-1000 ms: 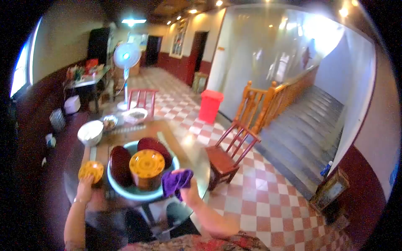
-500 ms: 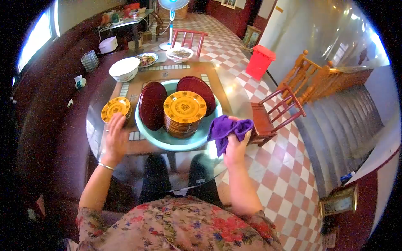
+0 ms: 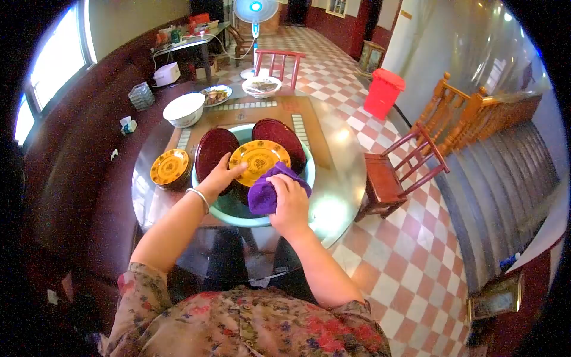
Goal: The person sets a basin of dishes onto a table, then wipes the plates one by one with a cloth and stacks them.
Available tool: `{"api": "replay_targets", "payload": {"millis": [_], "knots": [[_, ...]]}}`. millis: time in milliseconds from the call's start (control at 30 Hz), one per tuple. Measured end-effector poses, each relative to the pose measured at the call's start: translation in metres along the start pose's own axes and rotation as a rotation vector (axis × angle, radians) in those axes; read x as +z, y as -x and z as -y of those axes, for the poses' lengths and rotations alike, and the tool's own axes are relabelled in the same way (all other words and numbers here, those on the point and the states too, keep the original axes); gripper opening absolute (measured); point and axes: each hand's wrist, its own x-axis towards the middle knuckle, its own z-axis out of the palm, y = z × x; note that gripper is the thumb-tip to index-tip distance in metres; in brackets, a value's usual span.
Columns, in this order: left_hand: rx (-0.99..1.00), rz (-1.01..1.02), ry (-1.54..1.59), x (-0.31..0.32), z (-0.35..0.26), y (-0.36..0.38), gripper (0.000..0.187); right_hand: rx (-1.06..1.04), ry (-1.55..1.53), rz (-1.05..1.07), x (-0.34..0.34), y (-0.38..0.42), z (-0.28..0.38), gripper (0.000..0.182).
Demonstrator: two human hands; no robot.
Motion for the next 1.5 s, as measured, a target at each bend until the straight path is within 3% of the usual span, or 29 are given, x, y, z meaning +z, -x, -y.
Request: {"api": "replay_targets", "payload": {"millis": [67,167,233,400,500,533,633,667,700,767,833,867,900,967,1033,1100,1167,1233,1300,1367,1433,1467,1500], "knots": [[0.104,0.104,-0.037,0.001,0.004,0.0,0.086,-0.001,0.002,-0.011,0.002,0.001,-0.001,0.054],[-0.01,-0.012,-0.068,0.009,-0.018,0.018,0.082,0.002,-0.01,-0.025,0.003,0.003,-0.003,0.054],[0.076,-0.026,-0.047,0.01,-0.016,0.019,0.079,0.006,-0.018,-0.034,0.002,0.004,-0.004,0.053],[0.501,-0.139,-0.215,0.017,-0.021,0.038,0.075,0.027,-0.04,-0.044,-0.002,0.003,-0.003,0.049],[0.654,-0.12,0.014,0.038,-0.027,0.064,0.076,0.03,-0.037,-0.075,0.0,0.002,0.0,0.045],[0.578,-0.03,0.119,0.042,-0.027,0.071,0.077,0.025,-0.029,-0.083,0.001,0.002,-0.002,0.044],[0.096,0.122,0.478,0.035,-0.027,0.082,0.063,0.024,-0.11,-0.075,-0.002,0.004,-0.005,0.048],[0.098,0.128,0.577,0.033,-0.028,0.087,0.062,0.019,-0.155,-0.069,-0.002,0.003,-0.006,0.051],[0.103,0.134,0.674,0.031,-0.028,0.093,0.061,0.109,-0.321,-0.095,0.005,0.006,-0.015,0.048],[0.108,0.164,0.808,0.025,-0.027,0.097,0.06,0.47,-1.131,-0.239,-0.003,-0.008,-0.019,0.042],[0.091,0.217,0.878,0.018,-0.02,0.097,0.06,0.365,-1.014,-0.305,-0.023,-0.024,-0.002,0.041],[0.095,0.276,0.864,0.015,-0.017,0.095,0.061,0.202,-0.989,-0.195,-0.033,-0.032,0.019,0.05],[0.123,0.272,0.848,0.016,-0.016,0.094,0.058,0.213,-0.998,-0.043,-0.032,-0.034,0.032,0.059],[0.173,0.267,0.803,0.02,-0.009,0.092,0.052,-0.31,-0.336,0.103,-0.014,-0.045,0.043,0.058],[0.397,0.347,0.558,0.015,0.018,0.078,0.066,-0.26,-0.148,0.317,0.006,-0.043,0.052,0.055],[0.24,0.324,0.783,0.017,-0.002,0.093,0.072,-0.252,-0.161,0.217,0.026,-0.06,0.022,0.056],[0.246,0.382,0.705,0.018,-0.01,0.093,0.077,-0.239,0.062,-0.012,0.031,-0.081,-0.006,0.055],[0.248,0.367,0.673,0.019,-0.011,0.094,0.077,-0.026,0.117,-0.168,0.03,-0.091,-0.01,0.053],[0.214,0.397,0.707,0.017,-0.005,0.09,0.082,-0.073,0.068,-0.149,0.036,-0.082,-0.001,0.048],[0.113,0.367,0.634,0.018,-0.004,0.087,0.079,-0.263,-0.312,-0.028,0.055,-0.064,0.018,0.05],[0.558,0.315,0.022,0.009,-0.01,0.089,0.071,-0.273,-0.44,0.208,0.041,-0.064,0.047,0.048],[0.443,0.298,0.107,0.011,-0.004,0.09,0.067,-0.303,-0.37,0.137,0.041,-0.068,0.041,0.046],[0.155,0.332,0.463,0.014,0.009,0.083,0.068,-0.33,-0.306,0.07,0.045,-0.075,0.031,0.045]]}}
